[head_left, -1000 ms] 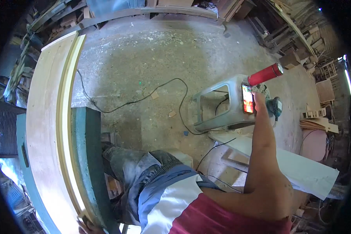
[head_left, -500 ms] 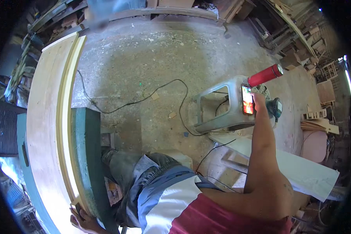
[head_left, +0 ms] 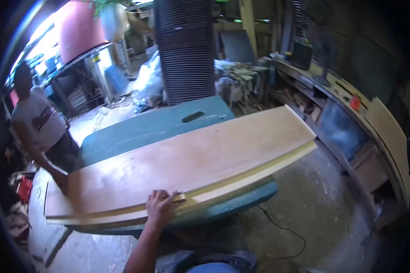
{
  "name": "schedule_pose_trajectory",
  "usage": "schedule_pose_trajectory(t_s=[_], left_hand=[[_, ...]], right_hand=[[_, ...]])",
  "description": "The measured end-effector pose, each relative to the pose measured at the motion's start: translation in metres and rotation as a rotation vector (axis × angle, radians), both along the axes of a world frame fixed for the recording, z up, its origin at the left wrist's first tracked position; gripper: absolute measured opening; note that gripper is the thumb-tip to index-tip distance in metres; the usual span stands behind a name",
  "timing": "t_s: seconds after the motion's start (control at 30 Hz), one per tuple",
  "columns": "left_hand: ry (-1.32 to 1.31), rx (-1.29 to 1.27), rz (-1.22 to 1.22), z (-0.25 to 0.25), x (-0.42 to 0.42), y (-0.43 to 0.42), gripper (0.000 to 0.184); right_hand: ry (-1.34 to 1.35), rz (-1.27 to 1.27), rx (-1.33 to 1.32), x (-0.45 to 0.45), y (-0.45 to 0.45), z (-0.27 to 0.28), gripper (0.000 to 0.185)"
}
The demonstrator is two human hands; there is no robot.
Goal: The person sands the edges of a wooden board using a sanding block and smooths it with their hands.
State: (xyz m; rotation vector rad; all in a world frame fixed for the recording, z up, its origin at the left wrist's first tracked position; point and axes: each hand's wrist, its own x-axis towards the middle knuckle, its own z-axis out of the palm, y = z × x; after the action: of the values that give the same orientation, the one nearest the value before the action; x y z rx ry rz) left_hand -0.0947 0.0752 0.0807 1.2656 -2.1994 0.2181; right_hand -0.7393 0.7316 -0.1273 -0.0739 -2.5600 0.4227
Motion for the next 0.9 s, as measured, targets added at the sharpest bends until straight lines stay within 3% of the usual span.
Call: schedule_pose_trajectory(t_s=[0.1, 0.17, 0.23, 0.33, 0.4, 0.6, 0.67, 0.77, 0.9], left_hand=[[0.041, 0.072, 0.017, 0.000, -0.010, 0.003, 0.038], [0.006, 0.000, 0.012, -0.008, -0.017, -0.003, 0.048], [-0.017, -0.027, 0.015, -0.008, -0.013, -0.002, 0.050], [-0.059, -0.041, 0.020, -0.010, 0.034, 0.003, 0.052], [-0.070, -0.038, 0.031, -0.013, 0.085, 0.011, 0.055], [-0.051, -0.024, 0.227, -0.013, 0.186, 0.042, 0.047], [-0.115, -0.025, 0.252, -0.019, 0.153, 0.037, 0.045], [-0.009, -0.042, 0.068, -0.015, 0.076, 0.020, 0.050], [-0.022, 0.011, -0.020, -0.020, -0.042, -0.005, 0.042]], right_hand=[[0.201, 0.504, -0.112, -0.036, -0.136, -0.042, 0.031], [0.304, 0.767, -0.211, 0.053, -0.331, 0.075, 0.034], [0.168, 1.071, -0.306, 0.128, -0.464, 0.141, 0.026], [0.252, 1.484, -0.315, 0.201, -0.598, 0.200, 0.032], [0.241, 1.575, -0.245, 0.222, -0.657, 0.215, 0.036], [-0.053, 1.651, -0.061, 0.254, -0.741, 0.179, 0.044], [0.165, 1.533, 0.070, 0.267, -0.739, 0.165, 0.049], [0.041, 1.538, 0.110, 0.269, -0.733, 0.175, 0.052], [0.044, 1.553, 0.110, 0.261, -0.736, 0.172, 0.052]])
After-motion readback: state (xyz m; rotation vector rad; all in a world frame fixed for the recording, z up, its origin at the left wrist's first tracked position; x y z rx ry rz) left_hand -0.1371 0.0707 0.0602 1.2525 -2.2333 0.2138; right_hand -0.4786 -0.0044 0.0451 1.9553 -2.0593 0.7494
